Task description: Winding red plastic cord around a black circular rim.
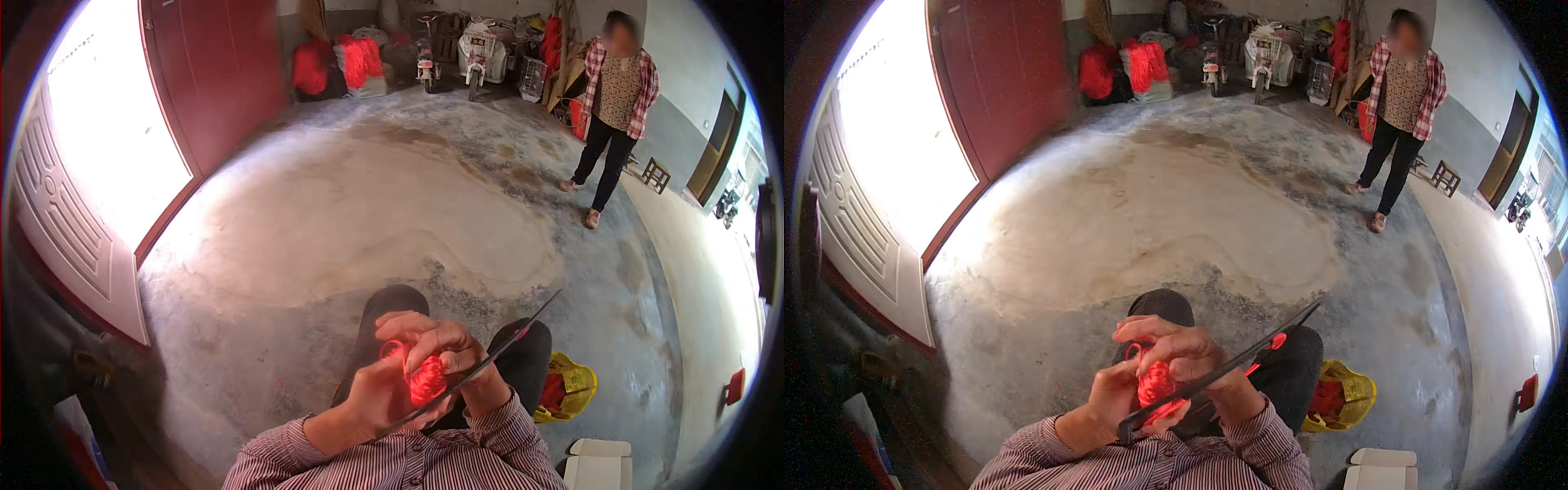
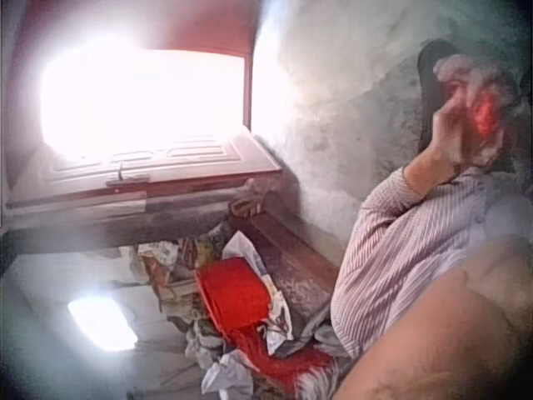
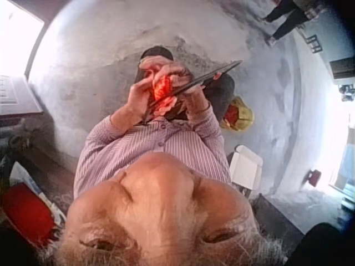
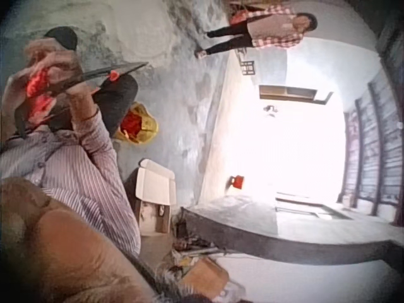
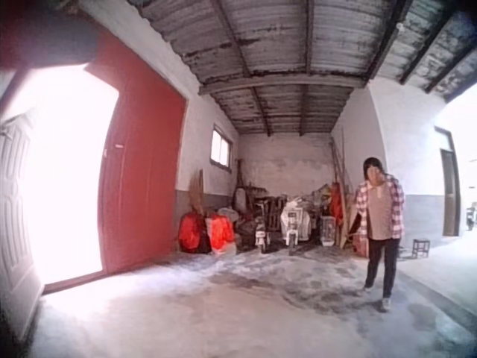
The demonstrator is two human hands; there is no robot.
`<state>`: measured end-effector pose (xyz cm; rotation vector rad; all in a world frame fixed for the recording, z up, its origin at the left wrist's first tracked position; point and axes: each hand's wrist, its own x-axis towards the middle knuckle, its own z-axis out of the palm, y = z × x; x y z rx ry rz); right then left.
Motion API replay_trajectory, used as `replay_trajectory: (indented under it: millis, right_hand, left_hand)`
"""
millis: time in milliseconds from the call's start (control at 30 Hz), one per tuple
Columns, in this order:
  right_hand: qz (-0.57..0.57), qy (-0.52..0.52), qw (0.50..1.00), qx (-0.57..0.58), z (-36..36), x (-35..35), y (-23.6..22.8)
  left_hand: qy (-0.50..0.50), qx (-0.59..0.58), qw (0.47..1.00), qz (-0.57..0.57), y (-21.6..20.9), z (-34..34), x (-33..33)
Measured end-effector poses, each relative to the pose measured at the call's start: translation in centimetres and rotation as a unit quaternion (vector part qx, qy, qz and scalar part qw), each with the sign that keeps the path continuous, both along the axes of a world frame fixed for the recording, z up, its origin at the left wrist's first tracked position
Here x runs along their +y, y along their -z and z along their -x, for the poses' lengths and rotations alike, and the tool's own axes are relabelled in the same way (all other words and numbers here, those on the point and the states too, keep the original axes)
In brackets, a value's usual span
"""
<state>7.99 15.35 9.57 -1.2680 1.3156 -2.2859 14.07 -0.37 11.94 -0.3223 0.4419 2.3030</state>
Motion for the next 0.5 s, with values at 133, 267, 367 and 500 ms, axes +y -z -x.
replay_trajectory:
  millis: [133, 267, 367, 500]
  right_hand:
    - [-0.085, 0.185, 0.979, 0.013, -0.2, 0.6, 1.2]
    - [-0.079, 0.274, 0.939, -0.189, -2.4, 0.7, 2.7]
    - [-0.047, 0.228, 0.944, -0.233, -4.2, 0.2, 2.9]
    - [-0.026, 0.216, 0.948, -0.234, -5.2, -0.2, 2.0]
  left_hand:
    - [0.082, 0.063, 0.985, -0.141, 1.6, 0.9, -1.6]
    - [-0.046, 0.126, 0.986, 0.101, 2.6, 1.7, -2.7]
    - [-0.101, 0.178, 0.972, 0.116, 2.7, 2.6, -3.2]
    - [-0.068, 0.199, 0.963, 0.166, 2.7, 2.6, -2.5]
